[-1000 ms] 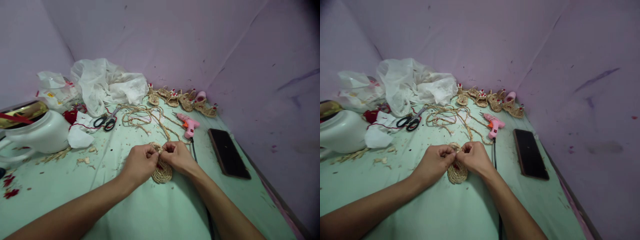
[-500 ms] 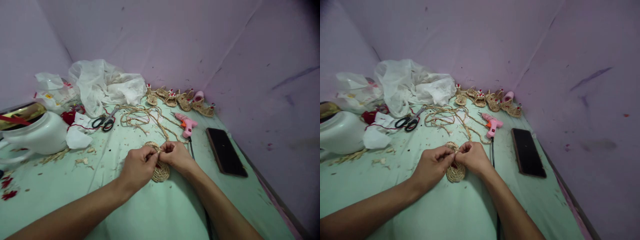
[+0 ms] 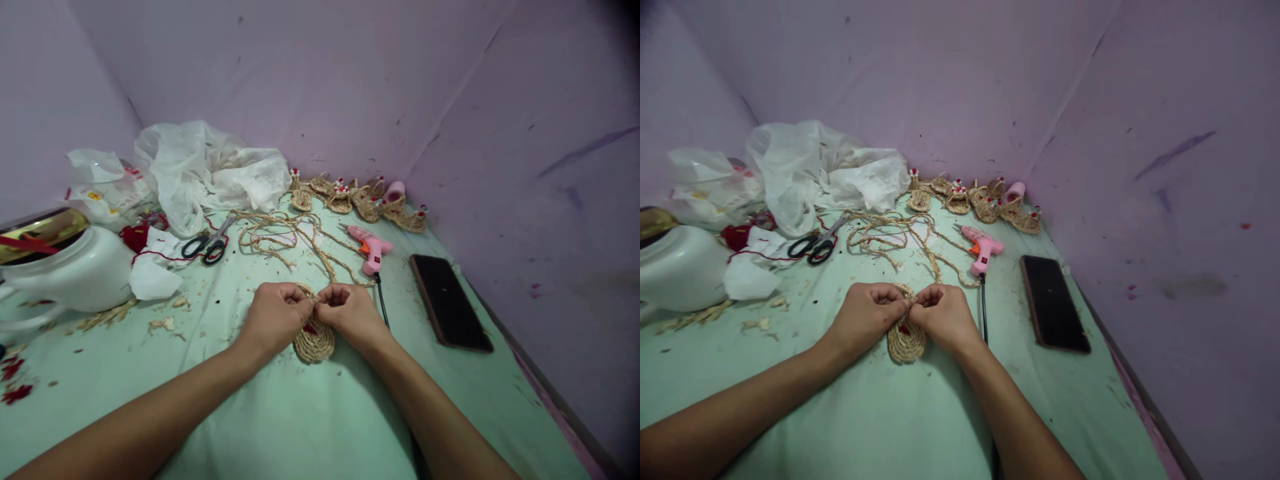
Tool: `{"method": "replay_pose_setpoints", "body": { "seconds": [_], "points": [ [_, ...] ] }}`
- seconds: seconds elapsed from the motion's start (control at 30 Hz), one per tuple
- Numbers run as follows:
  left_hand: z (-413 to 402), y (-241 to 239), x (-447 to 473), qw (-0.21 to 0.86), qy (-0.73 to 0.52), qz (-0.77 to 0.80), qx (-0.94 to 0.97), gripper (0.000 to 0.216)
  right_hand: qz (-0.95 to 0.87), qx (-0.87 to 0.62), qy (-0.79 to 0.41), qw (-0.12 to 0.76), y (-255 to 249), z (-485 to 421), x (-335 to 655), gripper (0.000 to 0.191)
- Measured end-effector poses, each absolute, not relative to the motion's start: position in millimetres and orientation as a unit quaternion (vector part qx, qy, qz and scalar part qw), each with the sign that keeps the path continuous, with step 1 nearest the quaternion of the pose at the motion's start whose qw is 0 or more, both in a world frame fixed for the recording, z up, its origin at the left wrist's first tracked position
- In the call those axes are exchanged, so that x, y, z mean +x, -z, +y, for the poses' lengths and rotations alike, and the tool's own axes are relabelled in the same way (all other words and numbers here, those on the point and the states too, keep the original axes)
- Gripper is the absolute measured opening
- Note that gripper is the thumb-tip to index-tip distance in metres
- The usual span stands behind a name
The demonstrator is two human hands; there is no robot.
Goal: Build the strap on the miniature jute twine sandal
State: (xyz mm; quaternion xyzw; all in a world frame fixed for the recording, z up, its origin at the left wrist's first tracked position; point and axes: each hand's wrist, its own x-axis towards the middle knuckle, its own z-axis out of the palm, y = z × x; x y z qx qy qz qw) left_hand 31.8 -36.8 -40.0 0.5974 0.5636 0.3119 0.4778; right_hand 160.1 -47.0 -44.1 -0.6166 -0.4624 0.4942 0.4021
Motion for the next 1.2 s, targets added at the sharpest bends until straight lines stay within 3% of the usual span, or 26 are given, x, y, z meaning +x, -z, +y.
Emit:
{"method": "replay_pose_setpoints", "body": {
  "seconds": [0.5, 1.2],
  "points": [
    [-19.7, 45.6, 35.6, 0.474, -0.236, 0.594, 0.606, 0.009, -0.458, -0.641, -0.446, 0.424, 49.4, -49.6, 159.6, 0.004],
    [-35.3, 35.3, 42.5, 0.296, -0.199, 0.626, 0.694, 0.011, -0.436, -0.616, -0.514, 0.408, 47.2, -50.8, 168.1, 0.004]
  ]
}}
